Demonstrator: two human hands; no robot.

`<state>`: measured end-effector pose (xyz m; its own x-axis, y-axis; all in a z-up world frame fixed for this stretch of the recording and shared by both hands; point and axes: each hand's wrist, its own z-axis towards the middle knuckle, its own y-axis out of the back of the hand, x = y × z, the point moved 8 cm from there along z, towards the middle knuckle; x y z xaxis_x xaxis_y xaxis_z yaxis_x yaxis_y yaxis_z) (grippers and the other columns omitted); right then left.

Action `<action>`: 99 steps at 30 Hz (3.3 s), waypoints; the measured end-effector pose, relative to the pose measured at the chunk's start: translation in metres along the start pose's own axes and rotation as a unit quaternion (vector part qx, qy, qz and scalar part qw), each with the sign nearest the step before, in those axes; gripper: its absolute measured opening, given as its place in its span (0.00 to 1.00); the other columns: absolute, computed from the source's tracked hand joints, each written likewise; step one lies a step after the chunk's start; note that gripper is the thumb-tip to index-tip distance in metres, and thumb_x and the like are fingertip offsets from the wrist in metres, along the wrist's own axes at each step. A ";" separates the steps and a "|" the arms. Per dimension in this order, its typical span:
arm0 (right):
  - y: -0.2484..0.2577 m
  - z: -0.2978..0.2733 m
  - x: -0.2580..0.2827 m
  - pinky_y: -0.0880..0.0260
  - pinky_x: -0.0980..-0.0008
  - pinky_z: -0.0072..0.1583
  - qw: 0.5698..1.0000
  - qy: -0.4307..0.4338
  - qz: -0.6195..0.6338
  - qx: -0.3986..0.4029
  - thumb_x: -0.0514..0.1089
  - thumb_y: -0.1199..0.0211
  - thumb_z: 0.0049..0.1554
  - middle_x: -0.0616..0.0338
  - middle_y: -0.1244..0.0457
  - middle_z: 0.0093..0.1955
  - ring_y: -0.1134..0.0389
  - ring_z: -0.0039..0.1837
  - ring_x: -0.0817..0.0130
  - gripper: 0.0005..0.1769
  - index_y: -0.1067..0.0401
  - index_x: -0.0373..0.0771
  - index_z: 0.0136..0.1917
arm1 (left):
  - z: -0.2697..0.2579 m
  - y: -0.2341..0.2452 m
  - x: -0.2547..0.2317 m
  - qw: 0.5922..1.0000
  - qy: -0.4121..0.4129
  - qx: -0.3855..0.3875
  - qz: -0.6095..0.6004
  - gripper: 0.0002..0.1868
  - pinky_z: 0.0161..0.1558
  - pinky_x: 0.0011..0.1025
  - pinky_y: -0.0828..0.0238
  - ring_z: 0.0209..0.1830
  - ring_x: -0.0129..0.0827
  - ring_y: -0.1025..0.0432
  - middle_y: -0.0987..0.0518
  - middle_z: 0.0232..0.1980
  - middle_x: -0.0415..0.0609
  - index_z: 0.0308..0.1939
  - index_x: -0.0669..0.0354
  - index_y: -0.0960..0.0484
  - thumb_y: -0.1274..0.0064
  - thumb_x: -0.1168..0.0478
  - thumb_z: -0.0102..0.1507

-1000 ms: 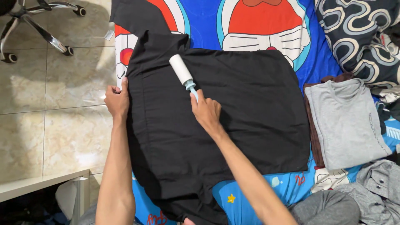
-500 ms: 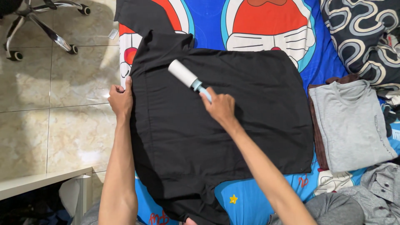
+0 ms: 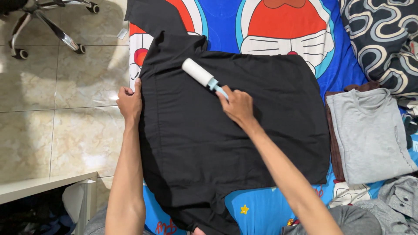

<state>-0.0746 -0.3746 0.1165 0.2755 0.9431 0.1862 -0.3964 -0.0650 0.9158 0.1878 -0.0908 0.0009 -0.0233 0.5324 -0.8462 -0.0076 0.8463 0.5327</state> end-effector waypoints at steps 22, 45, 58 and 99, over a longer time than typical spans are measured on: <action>-0.037 0.052 0.093 0.45 0.58 0.45 0.972 0.210 0.100 -0.002 0.55 0.38 0.61 0.61 0.38 0.36 0.36 0.42 0.60 0.11 0.26 0.47 0.50 | -0.016 0.037 0.061 0.915 0.085 0.329 -0.217 0.19 0.41 0.28 0.36 0.44 0.23 0.29 0.21 0.47 0.39 0.56 0.56 0.16 0.48 0.47 0.70; -0.005 -0.045 0.166 0.45 0.62 0.46 0.943 0.312 0.094 0.069 0.51 0.36 0.60 0.62 0.41 0.35 0.40 0.40 0.65 0.10 0.26 0.44 0.50 | -0.002 0.022 0.090 0.861 0.173 0.315 -0.361 0.18 0.40 0.19 0.25 0.41 0.22 0.21 0.15 0.49 0.45 0.58 0.69 0.18 0.44 0.63 0.65; -0.027 0.032 0.138 0.43 0.57 0.44 0.979 0.167 0.098 0.070 0.52 0.40 0.63 0.56 0.34 0.35 0.33 0.39 0.56 0.12 0.27 0.44 0.50 | -0.006 0.029 0.086 0.867 0.153 0.331 -0.340 0.18 0.39 0.26 0.30 0.37 0.23 0.25 0.17 0.43 0.42 0.54 0.64 0.15 0.40 0.54 0.67; 0.038 -0.170 0.162 0.42 0.60 0.45 0.935 0.193 0.216 0.206 0.51 0.36 0.58 0.59 0.36 0.34 0.34 0.40 0.59 0.11 0.23 0.46 0.51 | -0.023 0.046 0.052 0.929 -0.028 0.268 -0.255 0.26 0.35 0.19 0.34 0.37 0.19 0.28 0.19 0.43 0.40 0.64 0.58 0.24 0.34 0.61 0.64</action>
<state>-0.1937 -0.1687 0.1207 -0.2007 0.8422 0.5004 -0.0046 -0.5116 0.8592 0.1631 -0.0242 -0.0185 -0.1014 0.0476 -0.9937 0.4950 0.8688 -0.0089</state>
